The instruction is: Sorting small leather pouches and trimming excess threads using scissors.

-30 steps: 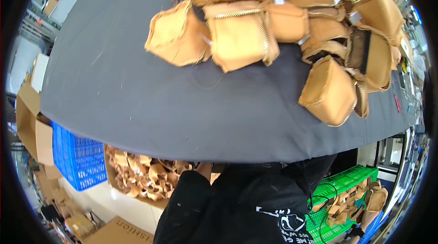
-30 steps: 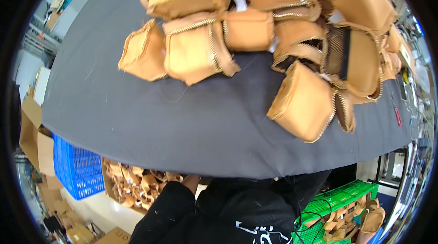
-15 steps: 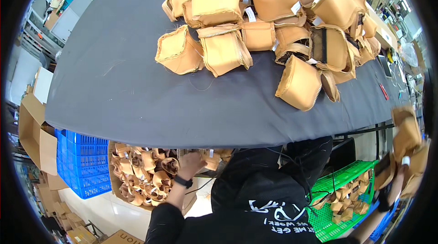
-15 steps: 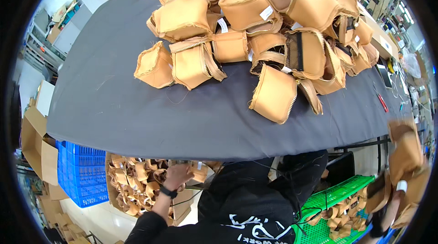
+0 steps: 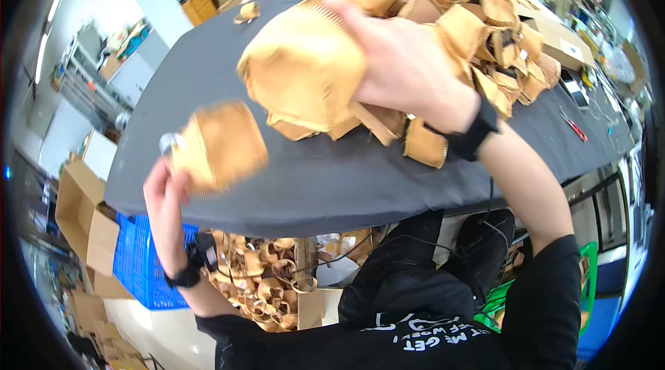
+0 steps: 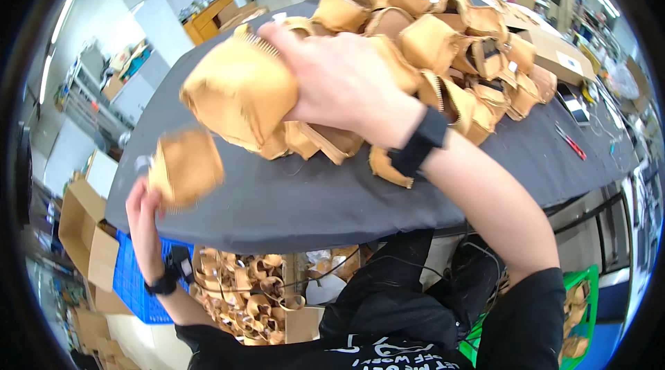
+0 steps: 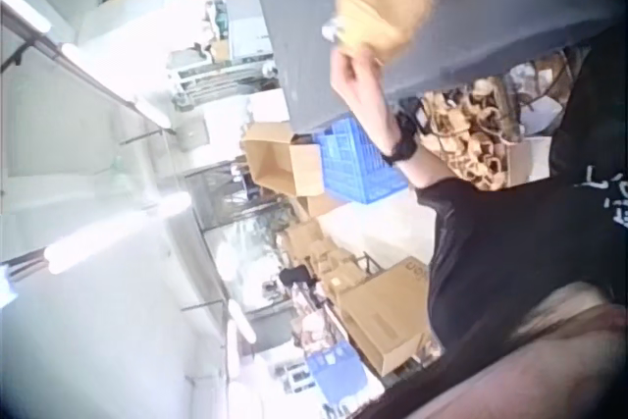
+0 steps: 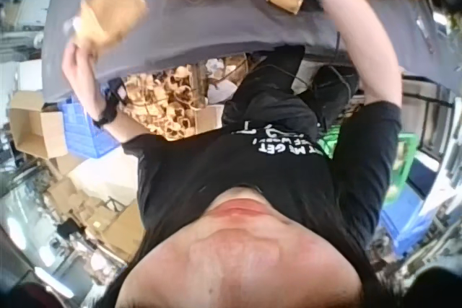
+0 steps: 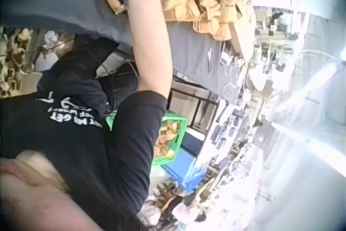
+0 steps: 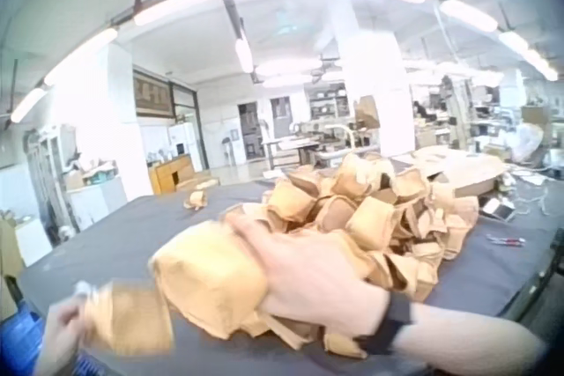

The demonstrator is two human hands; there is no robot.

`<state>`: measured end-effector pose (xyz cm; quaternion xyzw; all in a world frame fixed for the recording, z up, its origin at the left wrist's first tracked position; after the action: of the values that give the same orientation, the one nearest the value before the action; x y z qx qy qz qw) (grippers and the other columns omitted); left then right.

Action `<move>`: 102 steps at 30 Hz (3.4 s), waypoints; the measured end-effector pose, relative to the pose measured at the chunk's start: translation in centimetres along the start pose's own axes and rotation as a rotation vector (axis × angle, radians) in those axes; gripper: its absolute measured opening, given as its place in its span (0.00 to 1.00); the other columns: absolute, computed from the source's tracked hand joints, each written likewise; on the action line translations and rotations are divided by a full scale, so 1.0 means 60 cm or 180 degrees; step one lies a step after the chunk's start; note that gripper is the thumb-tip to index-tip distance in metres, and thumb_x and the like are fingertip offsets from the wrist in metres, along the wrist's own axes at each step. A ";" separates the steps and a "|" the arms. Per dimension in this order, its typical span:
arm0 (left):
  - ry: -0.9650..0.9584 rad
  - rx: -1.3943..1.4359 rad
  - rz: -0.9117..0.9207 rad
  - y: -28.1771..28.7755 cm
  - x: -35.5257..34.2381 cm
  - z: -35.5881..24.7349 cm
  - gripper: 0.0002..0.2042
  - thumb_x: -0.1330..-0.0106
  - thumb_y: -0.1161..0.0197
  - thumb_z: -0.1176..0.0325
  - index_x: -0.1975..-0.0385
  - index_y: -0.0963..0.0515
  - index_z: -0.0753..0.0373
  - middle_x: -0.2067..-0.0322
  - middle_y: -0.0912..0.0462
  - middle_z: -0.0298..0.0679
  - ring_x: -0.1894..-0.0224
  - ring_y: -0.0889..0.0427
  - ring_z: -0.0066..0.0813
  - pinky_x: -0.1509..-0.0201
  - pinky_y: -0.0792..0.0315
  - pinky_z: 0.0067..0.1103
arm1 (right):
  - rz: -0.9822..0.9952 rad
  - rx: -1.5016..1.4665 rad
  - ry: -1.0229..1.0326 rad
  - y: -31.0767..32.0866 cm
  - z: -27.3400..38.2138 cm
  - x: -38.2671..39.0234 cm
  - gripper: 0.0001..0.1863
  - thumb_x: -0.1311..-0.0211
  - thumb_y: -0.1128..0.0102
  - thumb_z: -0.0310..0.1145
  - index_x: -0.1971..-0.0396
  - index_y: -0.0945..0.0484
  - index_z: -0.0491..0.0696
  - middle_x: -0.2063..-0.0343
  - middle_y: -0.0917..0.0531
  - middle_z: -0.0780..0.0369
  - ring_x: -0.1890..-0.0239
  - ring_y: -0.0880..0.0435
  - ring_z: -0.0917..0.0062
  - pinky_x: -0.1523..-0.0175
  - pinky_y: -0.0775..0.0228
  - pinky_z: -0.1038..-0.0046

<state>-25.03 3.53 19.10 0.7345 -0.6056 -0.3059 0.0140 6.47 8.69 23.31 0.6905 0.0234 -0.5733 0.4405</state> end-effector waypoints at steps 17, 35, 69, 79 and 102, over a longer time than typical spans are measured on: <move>0.0046 0.0336 0.1713 -0.250 -0.241 0.217 0.18 0.38 0.45 0.63 0.50 0.29 0.64 0.56 0.23 0.37 0.56 0.25 0.23 0.54 0.30 0.22 | 0.1167 0.0809 0.0173 -0.133 0.076 0.133 0.26 0.41 0.52 0.38 0.42 0.40 0.71 0.33 0.55 0.59 0.35 0.49 0.54 0.37 0.59 0.45; -0.0231 -0.1589 0.0559 -0.240 0.033 0.020 0.30 0.52 0.31 0.64 0.46 0.33 0.61 0.65 0.36 0.42 0.72 0.33 0.29 0.64 0.31 0.22 | 0.1095 0.1874 -0.0190 -0.236 0.010 0.093 0.27 0.38 0.59 0.45 0.38 0.47 0.77 0.32 0.59 0.64 0.36 0.53 0.43 0.36 0.70 0.43; -0.1039 -0.0053 0.0710 -0.468 0.169 -0.114 0.11 0.34 0.47 0.67 0.72 0.26 0.70 0.80 0.28 0.39 0.79 0.32 0.27 0.73 0.35 0.21 | -0.0765 0.0654 -0.6958 0.622 0.105 1.090 0.44 0.50 0.38 0.49 0.40 0.47 0.41 0.49 0.29 0.51 0.46 0.30 0.67 0.43 0.38 0.70; -0.1930 -0.0543 0.0827 -0.667 0.230 -0.172 0.10 0.34 0.48 0.67 0.66 0.25 0.69 0.67 0.23 0.46 0.65 0.25 0.40 0.57 0.31 0.29 | -0.1066 0.1005 -0.6605 0.631 -0.077 1.373 0.64 0.63 0.37 0.66 0.36 0.62 0.43 0.39 0.47 0.44 0.35 0.46 0.56 0.35 0.51 0.65; -0.2648 -0.1841 0.0244 -0.720 0.277 -0.214 0.19 0.30 0.57 0.56 0.71 0.24 0.64 0.71 0.21 0.44 0.71 0.23 0.42 0.67 0.29 0.29 | -0.0877 0.3957 -0.5932 0.548 -0.142 1.424 0.22 0.56 0.36 0.54 0.69 0.23 0.51 0.66 0.31 0.56 0.67 0.26 0.59 0.63 0.31 0.63</move>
<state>20.34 -4.41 5.43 0.4938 -0.4769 -0.7270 -0.0143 59.88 -46.36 -27.36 0.0845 -0.5279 -0.8209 -0.2010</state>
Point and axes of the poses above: each hand's wrist, its own x-axis away from the middle knuckle, its own y-axis out of the back of the hand, z = x × y, the point moved 4 cm from there along -x, towards the middle knuckle
